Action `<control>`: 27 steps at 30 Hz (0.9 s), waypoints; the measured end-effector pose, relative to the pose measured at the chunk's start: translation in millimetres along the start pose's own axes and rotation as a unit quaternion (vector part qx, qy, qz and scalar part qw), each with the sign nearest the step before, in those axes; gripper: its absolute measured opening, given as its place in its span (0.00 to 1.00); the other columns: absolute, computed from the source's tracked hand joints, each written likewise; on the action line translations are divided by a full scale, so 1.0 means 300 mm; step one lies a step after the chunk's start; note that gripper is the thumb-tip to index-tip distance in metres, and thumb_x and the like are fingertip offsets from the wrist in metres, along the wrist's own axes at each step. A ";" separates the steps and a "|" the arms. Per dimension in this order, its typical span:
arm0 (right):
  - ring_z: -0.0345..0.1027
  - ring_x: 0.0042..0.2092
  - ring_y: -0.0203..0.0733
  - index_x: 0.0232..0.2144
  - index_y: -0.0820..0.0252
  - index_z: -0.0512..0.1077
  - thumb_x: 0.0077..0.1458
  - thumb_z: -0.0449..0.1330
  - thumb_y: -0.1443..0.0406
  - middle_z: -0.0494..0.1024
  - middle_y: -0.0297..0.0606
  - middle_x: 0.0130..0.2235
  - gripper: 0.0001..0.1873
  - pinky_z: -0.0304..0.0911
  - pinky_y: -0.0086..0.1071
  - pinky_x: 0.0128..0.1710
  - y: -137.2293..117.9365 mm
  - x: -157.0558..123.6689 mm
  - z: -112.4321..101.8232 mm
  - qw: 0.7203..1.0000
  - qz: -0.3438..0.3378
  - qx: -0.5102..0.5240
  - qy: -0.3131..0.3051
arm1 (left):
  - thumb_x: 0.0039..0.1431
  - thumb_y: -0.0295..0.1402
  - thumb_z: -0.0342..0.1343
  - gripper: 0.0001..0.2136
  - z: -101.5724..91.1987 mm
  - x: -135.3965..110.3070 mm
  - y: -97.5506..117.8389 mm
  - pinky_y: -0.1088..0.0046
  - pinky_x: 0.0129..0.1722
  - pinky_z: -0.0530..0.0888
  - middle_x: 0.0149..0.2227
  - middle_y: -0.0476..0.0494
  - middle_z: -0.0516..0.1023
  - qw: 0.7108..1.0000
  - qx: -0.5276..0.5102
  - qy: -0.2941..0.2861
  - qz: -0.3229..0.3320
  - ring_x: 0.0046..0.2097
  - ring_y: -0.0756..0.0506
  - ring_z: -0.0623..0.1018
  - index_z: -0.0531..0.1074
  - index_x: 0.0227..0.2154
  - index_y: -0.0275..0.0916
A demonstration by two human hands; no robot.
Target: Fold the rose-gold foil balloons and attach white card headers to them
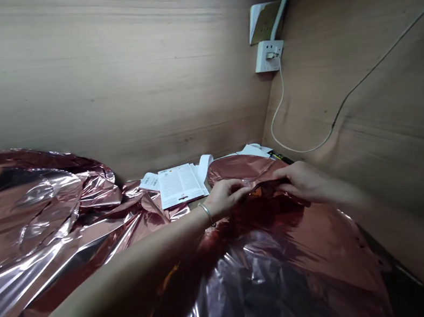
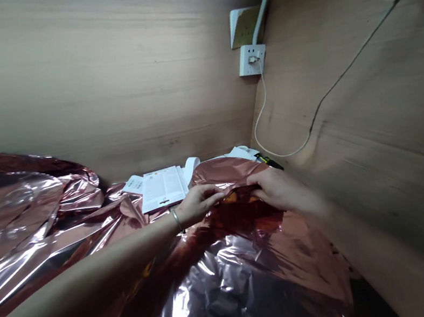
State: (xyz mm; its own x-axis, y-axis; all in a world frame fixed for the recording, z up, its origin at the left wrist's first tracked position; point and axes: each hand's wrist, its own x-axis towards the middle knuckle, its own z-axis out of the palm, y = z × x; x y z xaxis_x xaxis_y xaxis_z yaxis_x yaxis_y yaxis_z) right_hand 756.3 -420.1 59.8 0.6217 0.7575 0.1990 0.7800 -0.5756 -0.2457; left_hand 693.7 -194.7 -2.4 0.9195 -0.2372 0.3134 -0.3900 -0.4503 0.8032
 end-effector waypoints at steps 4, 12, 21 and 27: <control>0.73 0.36 0.43 0.35 0.54 0.79 0.56 0.56 0.62 0.80 0.36 0.32 0.11 0.67 0.32 0.36 0.012 -0.001 0.008 0.999 0.025 0.048 -0.010 | 0.57 0.36 0.57 0.10 0.009 0.010 0.014 0.77 0.35 0.71 0.35 0.43 0.81 0.998 -0.060 -0.010 -0.024 0.36 0.46 0.78 0.78 0.36 0.36; 0.72 0.36 0.42 0.38 0.53 0.78 0.52 0.59 0.64 0.80 0.35 0.35 0.11 0.65 0.31 0.38 0.002 0.006 0.006 0.999 0.015 0.039 0.002 | 0.52 0.37 0.59 0.10 0.039 0.043 0.009 0.77 0.26 0.66 0.22 0.49 0.74 0.989 -0.108 0.025 -0.099 0.25 0.50 0.71 0.71 0.22 0.36; 0.62 0.56 0.55 0.54 0.62 0.68 0.48 0.61 0.66 0.70 0.48 0.55 0.28 0.59 0.46 0.56 0.003 -0.006 0.023 0.986 -0.033 -0.095 0.131 | 0.44 0.47 0.64 0.22 0.038 0.061 -0.018 0.79 0.22 0.56 0.18 0.55 0.63 0.978 -0.127 0.086 -0.143 0.22 0.55 0.60 0.58 0.18 0.38; 0.44 0.66 0.53 0.53 0.54 0.70 0.59 0.52 0.72 0.59 0.44 0.63 0.21 0.44 0.52 0.64 -0.094 -0.033 0.080 0.955 -0.142 -0.211 0.153 | 0.40 0.52 0.65 0.25 0.042 0.084 -0.033 0.79 0.21 0.57 0.17 0.56 0.61 0.972 -0.133 0.096 -0.165 0.22 0.55 0.60 0.58 0.18 0.38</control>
State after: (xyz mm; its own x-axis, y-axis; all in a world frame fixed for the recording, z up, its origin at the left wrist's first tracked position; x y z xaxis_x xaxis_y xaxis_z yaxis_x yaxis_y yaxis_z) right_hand 726.4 -403.9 42.0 0.3221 0.8129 0.4853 0.8393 -0.4824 0.2510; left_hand 720.1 -206.9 -8.8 0.9946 0.0600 0.0844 -0.0685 -0.2289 0.9710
